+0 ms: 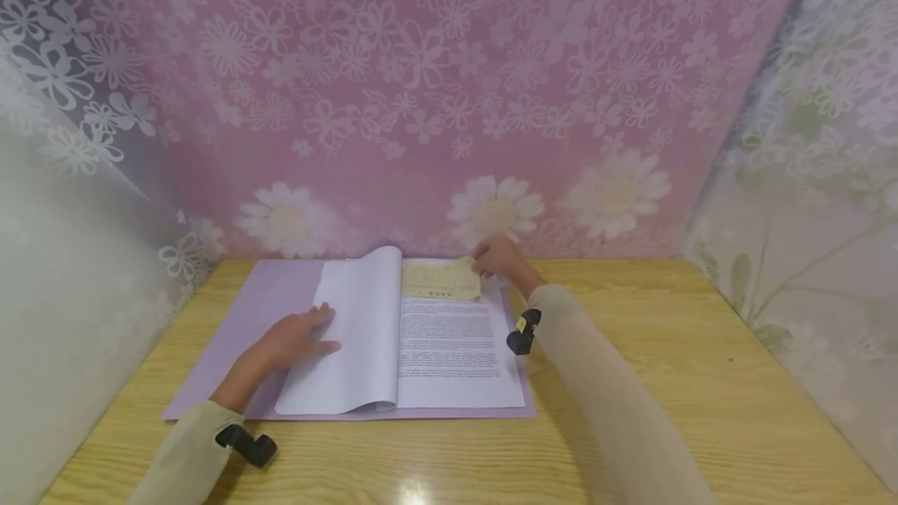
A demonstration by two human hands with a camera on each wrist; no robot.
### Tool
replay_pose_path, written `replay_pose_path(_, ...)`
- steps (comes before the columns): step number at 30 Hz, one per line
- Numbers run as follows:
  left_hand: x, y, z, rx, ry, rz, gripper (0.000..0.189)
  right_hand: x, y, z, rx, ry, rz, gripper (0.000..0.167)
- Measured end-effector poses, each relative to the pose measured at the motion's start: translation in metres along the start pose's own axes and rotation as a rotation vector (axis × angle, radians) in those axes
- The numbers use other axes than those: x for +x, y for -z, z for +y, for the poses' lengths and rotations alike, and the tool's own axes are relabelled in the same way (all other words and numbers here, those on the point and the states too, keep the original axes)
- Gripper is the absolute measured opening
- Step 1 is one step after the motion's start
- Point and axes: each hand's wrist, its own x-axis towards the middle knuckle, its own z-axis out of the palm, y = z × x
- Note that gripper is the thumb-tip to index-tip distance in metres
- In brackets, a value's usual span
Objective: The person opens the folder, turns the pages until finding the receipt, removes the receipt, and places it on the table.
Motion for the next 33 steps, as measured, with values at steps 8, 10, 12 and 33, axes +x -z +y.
replay_pose_path(8, -0.001, 0.002, -0.003, 0.006, -0.021, 0.005, 0.072, -0.003, 0.004, -0.018, 0.058, 0.022, 0.011, 0.025)
replay_pose_path(10, -0.002, 0.002, -0.003, 0.001, -0.023, 0.004, 0.072, -0.004, 0.007, -0.022, 0.072, 0.016, 0.016, 0.025)
replay_pose_path(12, -0.003, 0.002, -0.003, -0.004, -0.024, 0.002, 0.072, -0.005, 0.011, -0.025, 0.093, 0.013, 0.014, 0.026)
replay_pose_path(33, -0.003, 0.003, 0.001, 0.001, -0.027, 0.001, 0.071, -0.014, 0.05, -0.044, 0.05, 0.036, 0.058, 0.024)
